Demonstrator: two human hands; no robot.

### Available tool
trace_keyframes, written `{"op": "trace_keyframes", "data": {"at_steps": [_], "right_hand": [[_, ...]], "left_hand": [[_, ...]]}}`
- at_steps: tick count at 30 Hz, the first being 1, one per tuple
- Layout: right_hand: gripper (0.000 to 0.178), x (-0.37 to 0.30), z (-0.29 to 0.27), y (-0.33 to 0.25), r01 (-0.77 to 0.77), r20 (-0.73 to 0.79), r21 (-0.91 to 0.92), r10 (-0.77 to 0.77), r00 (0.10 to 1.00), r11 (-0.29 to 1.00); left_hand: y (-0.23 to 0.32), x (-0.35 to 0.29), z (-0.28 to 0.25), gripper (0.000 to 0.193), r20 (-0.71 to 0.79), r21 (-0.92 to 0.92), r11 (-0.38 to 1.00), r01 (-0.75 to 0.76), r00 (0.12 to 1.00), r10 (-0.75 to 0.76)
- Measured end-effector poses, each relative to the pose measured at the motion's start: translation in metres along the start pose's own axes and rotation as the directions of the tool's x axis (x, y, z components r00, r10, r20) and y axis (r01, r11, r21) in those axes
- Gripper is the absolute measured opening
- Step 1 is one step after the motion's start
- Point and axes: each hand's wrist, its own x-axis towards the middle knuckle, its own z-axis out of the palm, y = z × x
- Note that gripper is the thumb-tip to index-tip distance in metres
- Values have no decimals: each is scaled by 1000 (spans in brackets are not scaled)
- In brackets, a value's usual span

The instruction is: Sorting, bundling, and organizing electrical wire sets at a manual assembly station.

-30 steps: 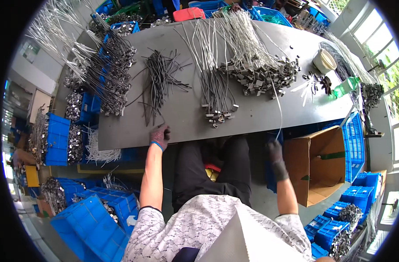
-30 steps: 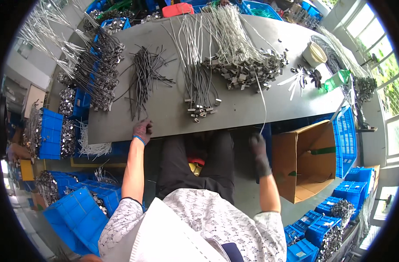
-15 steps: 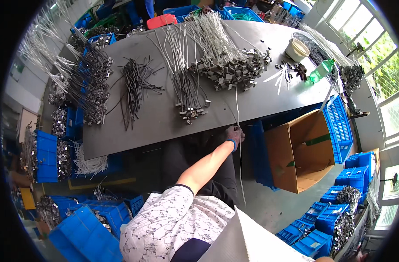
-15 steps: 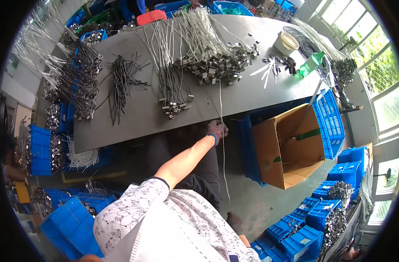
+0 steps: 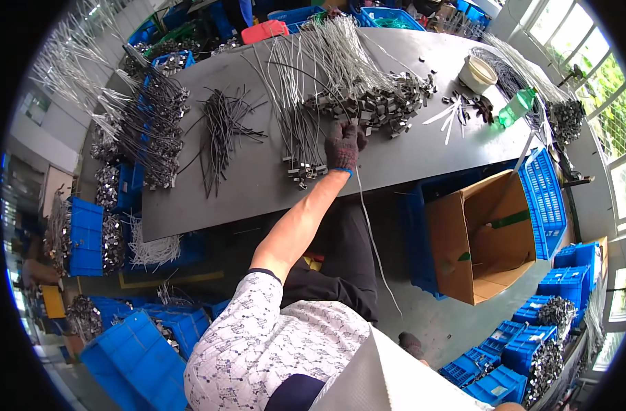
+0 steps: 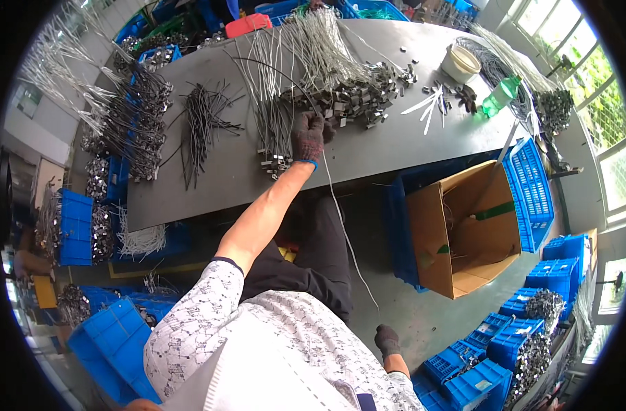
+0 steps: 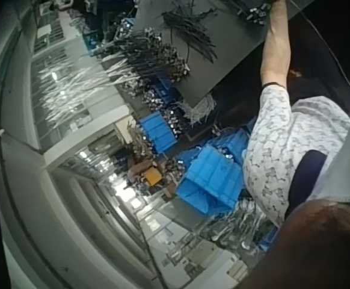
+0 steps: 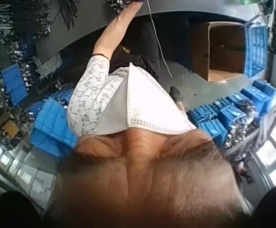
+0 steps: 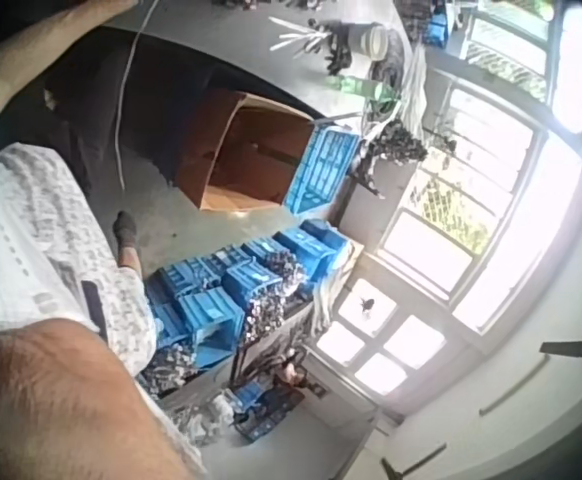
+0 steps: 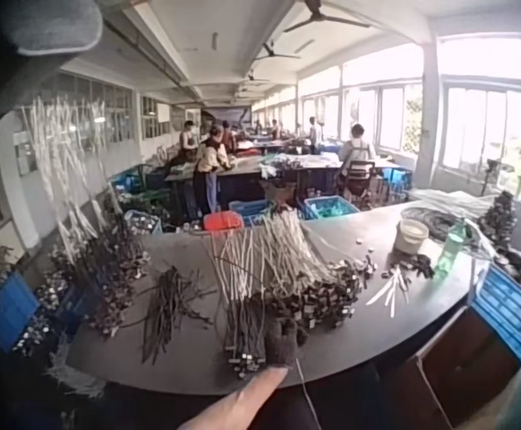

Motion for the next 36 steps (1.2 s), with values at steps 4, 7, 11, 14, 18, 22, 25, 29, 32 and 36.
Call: {"op": "trace_keyframes", "data": {"at_steps": [4,7,11,14,18,22,25,29,32,36], "right_hand": [[31,20,-10,-13,55,-93,167,-40,995,984],[33,43,-45,-69,299,-447,218,-177,877,929],[35,55,-199,-237,714,-729,381,-285,623,587],[40,50,-277,-325,829,-824,424,-223,520,364],[50,57,-321,-396,744,-716,652,-206,667,145],[53,83,-327,-434,794,-747,589,-271,607,153],[50,102,-333,-452,790,-734,597,-301,608,141],[52,103,-364,-477,908,-807,76,-510,298,411],[54,115,-437,-483,648,-797,31,-372,475,761],[54,177,-524,-492,398,-853,-130,-308,422,908]], "left_hand": [[-20,-8,-37,17,197,8,923,384,905,-378],[-37,-54,-52,23,302,130,906,404,854,-424],[-60,-119,-55,21,380,282,873,398,790,-482],[-52,-129,-58,22,350,373,885,279,841,-413],[-52,-96,-85,22,299,302,898,320,863,-408],[-38,-69,-113,18,343,496,850,179,858,-381],[-24,-44,-124,21,319,550,791,267,809,-494],[-7,-6,-146,21,394,347,713,609,595,-701],[27,3,-165,23,214,490,719,494,731,-648],[-20,9,-304,35,-133,772,609,180,984,-122]]}}
